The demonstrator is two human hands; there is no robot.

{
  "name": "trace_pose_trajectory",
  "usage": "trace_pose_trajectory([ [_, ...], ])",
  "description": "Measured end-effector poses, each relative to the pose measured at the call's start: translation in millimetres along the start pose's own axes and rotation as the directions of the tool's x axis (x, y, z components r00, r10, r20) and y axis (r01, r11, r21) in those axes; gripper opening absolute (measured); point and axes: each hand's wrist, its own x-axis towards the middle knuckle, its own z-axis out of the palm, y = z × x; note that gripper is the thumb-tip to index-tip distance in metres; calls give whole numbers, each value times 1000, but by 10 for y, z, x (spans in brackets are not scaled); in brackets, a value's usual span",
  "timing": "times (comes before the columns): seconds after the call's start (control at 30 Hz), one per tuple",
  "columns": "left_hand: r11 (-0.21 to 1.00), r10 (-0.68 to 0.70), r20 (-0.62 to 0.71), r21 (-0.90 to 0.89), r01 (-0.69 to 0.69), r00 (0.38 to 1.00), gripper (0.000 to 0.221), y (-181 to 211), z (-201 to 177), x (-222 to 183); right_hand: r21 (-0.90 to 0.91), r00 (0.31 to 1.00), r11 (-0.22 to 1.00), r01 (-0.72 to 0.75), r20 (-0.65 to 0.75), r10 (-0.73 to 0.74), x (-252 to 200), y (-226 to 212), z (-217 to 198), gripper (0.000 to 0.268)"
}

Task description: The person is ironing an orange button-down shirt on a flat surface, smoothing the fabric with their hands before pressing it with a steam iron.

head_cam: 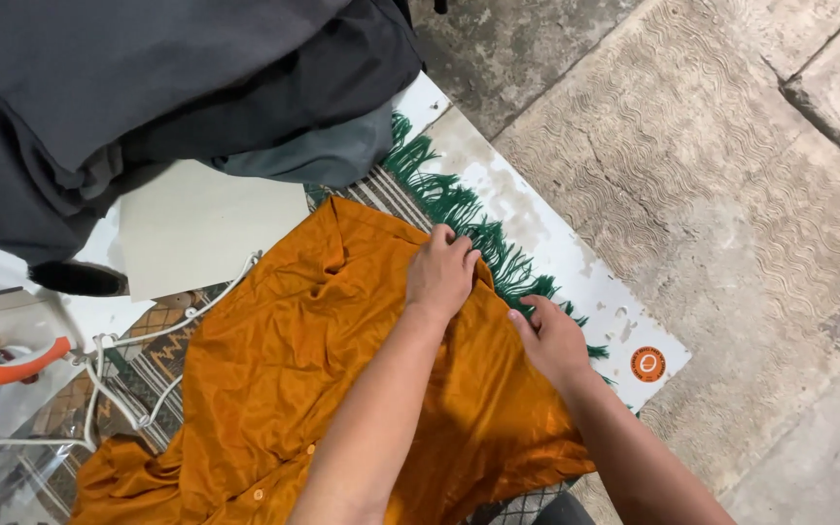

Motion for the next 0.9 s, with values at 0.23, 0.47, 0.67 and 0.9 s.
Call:
trace_pose_trajectory([
  [0.23,989,123,-142,-63,-133,982,36,38,60,-1047,-98,976,979,177,-111,-187,-451,894,92,57],
  [0.47,998,38,169,34,-44,985,42,194,-69,-1720,-154,995,988,-3,-101,-12,-1046,1493,281,64],
  [0.67,964,-183,435,255,74,882,62,360,-256,-1512,-137,942,987,-83,-335,33,-1181,1898,448,51],
  [0.9,918,-313,440,367,150,841,68,314,-180,-1312,26,849,1000,9,-529,6,-1404,2167,481,14],
])
